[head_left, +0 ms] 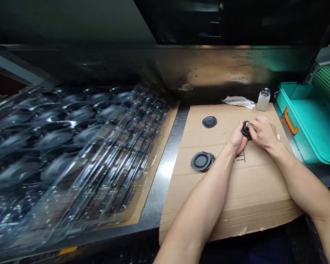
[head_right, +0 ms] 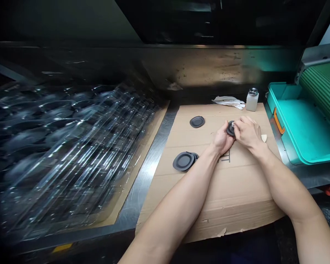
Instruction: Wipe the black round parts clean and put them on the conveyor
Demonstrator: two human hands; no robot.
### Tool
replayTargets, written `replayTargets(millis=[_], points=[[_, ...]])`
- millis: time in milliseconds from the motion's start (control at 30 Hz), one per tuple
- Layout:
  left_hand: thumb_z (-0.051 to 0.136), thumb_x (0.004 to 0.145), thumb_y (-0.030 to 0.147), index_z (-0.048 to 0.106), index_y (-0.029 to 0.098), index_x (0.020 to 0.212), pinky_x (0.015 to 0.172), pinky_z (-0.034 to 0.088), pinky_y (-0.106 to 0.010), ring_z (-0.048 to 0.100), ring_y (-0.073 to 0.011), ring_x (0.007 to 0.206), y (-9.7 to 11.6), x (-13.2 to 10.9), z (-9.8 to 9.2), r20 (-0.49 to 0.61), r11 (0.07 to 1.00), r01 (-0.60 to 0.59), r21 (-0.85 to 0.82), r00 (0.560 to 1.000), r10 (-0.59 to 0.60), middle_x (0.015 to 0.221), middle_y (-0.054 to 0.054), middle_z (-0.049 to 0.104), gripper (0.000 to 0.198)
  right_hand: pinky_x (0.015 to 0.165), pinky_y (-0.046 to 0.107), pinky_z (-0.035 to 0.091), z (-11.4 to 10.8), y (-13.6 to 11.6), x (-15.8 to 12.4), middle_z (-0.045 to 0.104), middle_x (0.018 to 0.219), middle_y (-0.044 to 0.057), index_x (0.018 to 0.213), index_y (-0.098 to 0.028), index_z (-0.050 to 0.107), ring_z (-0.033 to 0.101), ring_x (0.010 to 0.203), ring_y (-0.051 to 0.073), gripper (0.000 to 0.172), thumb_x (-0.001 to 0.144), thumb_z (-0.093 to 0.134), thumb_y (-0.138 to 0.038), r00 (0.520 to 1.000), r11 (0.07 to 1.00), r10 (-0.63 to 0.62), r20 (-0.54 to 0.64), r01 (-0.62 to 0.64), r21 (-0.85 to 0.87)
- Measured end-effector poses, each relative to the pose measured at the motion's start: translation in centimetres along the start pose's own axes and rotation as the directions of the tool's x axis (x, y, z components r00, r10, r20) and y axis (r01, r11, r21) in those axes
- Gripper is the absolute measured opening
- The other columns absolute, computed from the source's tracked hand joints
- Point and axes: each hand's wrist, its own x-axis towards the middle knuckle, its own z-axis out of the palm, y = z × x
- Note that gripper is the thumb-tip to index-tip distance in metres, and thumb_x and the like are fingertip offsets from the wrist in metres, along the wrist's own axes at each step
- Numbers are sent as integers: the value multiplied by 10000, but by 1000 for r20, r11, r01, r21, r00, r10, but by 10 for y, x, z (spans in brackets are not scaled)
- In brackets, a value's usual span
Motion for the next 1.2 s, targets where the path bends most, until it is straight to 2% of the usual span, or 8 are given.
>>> replayTargets(millis=[133, 200, 300, 433, 567, 733, 967, 1200], points=[[376, 1091, 346, 677, 133, 826, 1027, 540, -330, 716, -205, 1100, 1, 2, -1, -15, 1000, -2, -14, 1000, 1, 957, -107, 771, 454, 778, 330, 423, -7, 3, 1, 688, 985, 55, 940, -247, 762, 604, 937, 221, 204, 963, 559, -251, 982, 991, -126, 140, 118, 62], [332, 1100, 344, 688, 121, 865, 971, 561, -321, 723, -206, 1072, 2, 2, -1, -10, 1000, 21, 3, 1000, -21, 958, -119, 768, 482, 742, 328, 417, -12, 11, 0, 694, 964, 44, 918, -255, 772, 616, 910, 219, 177, 933, 596, -255, 976, 993, -117, 183, 111, 46], [315, 1099, 379, 697, 108, 945, 817, 588, -307, 733, -225, 1018, 5, 3, -3, -31, 999, 45, 25, 999, -44, 957, -137, 765, 493, 697, 335, 420, -17, 25, -1, 699, 947, 59, 921, -245, 781, 635, 900, 234, 189, 931, 597, -286, 999, 1000, 2, 37, -1, -10], [281, 1091, 428, 691, 77, 1078, 659, 569, -279, 733, -259, 976, 12, 1, -5, -30, 995, 101, -10, 994, -101, 1005, -194, 753, 540, 758, 341, 484, -11, 35, 1, 720, 1002, 77, 1012, -222, 773, 662, 914, 236, 220, 952, 586, -320, 969, 990, 105, -223, -81, 112], [288, 1085, 425, 678, 87, 1197, 579, 528, -225, 714, -227, 864, 21, -2, -5, -58, 987, 144, -75, 987, -148, 898, -167, 722, 528, 804, 350, 514, -5, 35, 4, 729, 979, 81, 988, -215, 767, 677, 900, 235, 216, 960, 593, -340, 949, 979, 117, -291, -61, 195], [270, 1077, 440, 692, 105, 1119, 519, 471, -232, 658, -201, 714, 22, -2, -3, -43, 988, 140, -62, 989, -143, 829, -143, 692, 540, 796, 351, 522, -10, 28, 5, 727, 951, 77, 948, -216, 756, 679, 874, 231, 179, 947, 613, -323, 938, 973, 109, -329, -32, 229], [325, 1002, 300, 717, 104, 974, 543, 437, -282, 639, -213, 702, 19, -2, -5, 97, 994, 67, -81, 993, -59, 875, -154, 724, 439, 787, 345, 527, -19, 8, 3, 721, 956, 76, 966, -213, 757, 670, 877, 223, 175, 905, 601, -265, 966, 955, 37, -256, 41, 293], [306, 1071, 329, 740, 110, 919, 653, 498, -271, 651, -169, 702, 15, 0, -2, 59, 1000, 1, -15, 998, 0, 784, -86, 716, 510, 729, 332, 478, -13, 14, 1, 674, 863, 57, 917, -205, 743, 626, 782, 205, 137, 873, 616, -229, 988, 946, -130, -86, 150, 287]])
